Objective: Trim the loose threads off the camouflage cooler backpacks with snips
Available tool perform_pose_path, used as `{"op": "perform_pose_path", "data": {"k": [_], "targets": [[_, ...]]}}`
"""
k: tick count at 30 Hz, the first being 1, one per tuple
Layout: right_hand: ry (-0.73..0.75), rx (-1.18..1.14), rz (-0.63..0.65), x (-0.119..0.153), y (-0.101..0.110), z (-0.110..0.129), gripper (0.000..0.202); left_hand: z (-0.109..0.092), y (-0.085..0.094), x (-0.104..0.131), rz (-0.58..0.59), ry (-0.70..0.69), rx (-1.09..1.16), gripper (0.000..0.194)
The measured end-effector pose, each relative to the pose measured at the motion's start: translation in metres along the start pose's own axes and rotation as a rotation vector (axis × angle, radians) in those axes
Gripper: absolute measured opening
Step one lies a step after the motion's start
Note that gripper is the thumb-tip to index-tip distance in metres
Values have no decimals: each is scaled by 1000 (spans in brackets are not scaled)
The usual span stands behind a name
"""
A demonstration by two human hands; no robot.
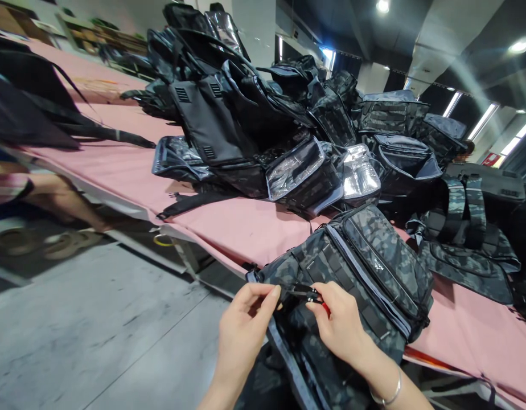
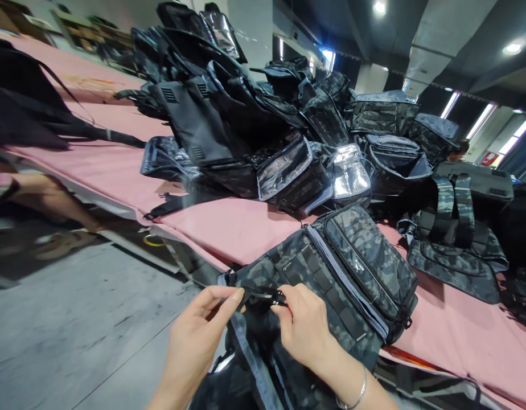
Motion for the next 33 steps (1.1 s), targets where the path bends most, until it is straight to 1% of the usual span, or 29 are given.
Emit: {"op": "perform_pose_path", "data": {"k": [9,16,23,28,33], "targets": [[47,25,16,-2,4,-2,20,2,-2,-1,23,1,-25,27],[28,27,15,-1,6,-2,20,0,-2,-1,30,7,-34,25],[50,75,62,-5,10,0,19,-2,-4,1,36,7,-38,25],[47,12,93,-8,9,-1,15,-3,-4,0,61,-5,-17,24],[4,-91,84,-9,2,-2,17,-5,-4,-1,75,-4,-5,25]]}}
Point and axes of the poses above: each hand's wrist, its own x-axis away from the middle knuckle, its own y-axis out of the back of the hand, z = x × y, the point moved 3 cm from there along -x, towards the middle knuckle, and after that the axes turned 9 degrees about -y, right-handed, at the moved point
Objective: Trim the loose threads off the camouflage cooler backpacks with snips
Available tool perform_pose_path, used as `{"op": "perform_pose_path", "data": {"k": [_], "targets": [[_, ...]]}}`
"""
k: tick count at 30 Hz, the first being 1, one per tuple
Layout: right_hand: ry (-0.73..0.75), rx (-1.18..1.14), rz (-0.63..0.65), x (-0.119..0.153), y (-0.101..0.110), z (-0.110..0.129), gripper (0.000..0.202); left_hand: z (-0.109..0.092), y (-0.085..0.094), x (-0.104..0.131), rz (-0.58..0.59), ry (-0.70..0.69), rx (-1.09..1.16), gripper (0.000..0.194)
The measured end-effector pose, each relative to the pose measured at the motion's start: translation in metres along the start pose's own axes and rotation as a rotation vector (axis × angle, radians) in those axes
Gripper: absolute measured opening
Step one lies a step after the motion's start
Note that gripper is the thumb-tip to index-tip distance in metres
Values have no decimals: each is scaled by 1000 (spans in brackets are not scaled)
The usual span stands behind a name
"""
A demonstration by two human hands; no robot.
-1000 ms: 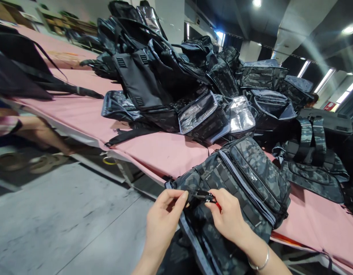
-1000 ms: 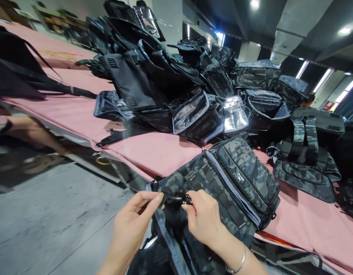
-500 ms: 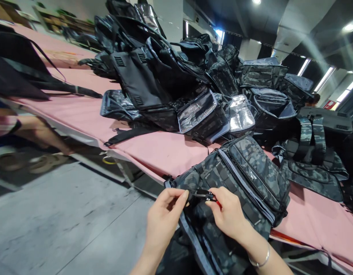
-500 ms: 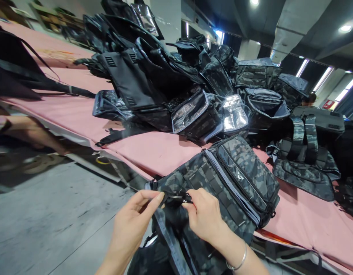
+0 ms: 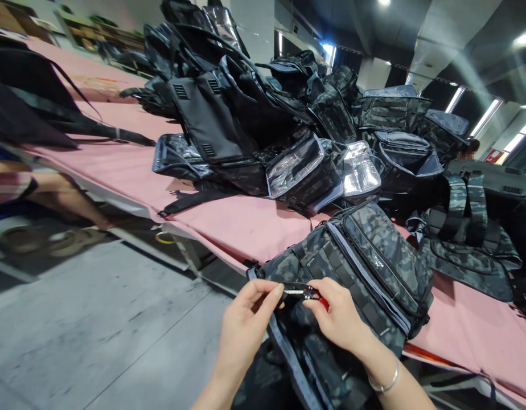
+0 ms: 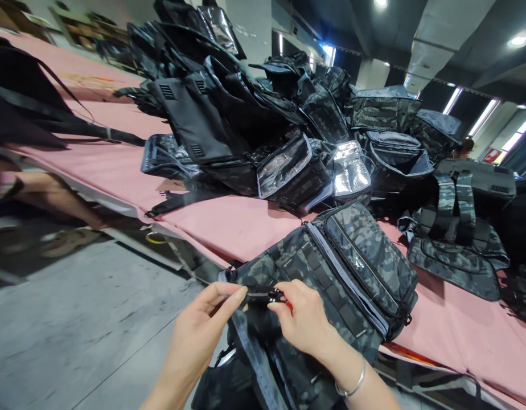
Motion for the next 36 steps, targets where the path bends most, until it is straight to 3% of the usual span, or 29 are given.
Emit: {"op": "perform_pose_path", "data": {"k": [3,8,10,12,16,19,24,36], "targets": [[-69,-153,1,0,-6,-2,15,0,0,0,-3,10,0,24],[-252,-799,5,-2,-8,-9,24,4,-1,0,5,30,-9,25],[-268,-897,-29,-3,-3,-11,27,7,0,0,-18,32,-7,26],[-241,-744,-71,-4,0,-12,23,8,1,-1,-38,27,-4,27],[-85,-216,-112,1,-4,-10,17,6,2,-1,-57,16,11,26],[32,-27,-121,6,-10,-8,22,2,0,0,-59,4,7,24],[75,101,-103,11,-11,-7,23,0,-2,3,-81,-20,-13,25],[46,128,-79,12,-10,-6,23,1,-8,6,-112,-35,-47,24]]}}
Point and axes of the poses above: each hand's wrist, its own x-axis away from the middle knuckle, its own y-axis out of the back of the hand, z = x × y, the point moved 3 cm from there along -x, towards the middle knuckle, and after that the axes turned 9 degrees about -y, right-handed, at the moved point
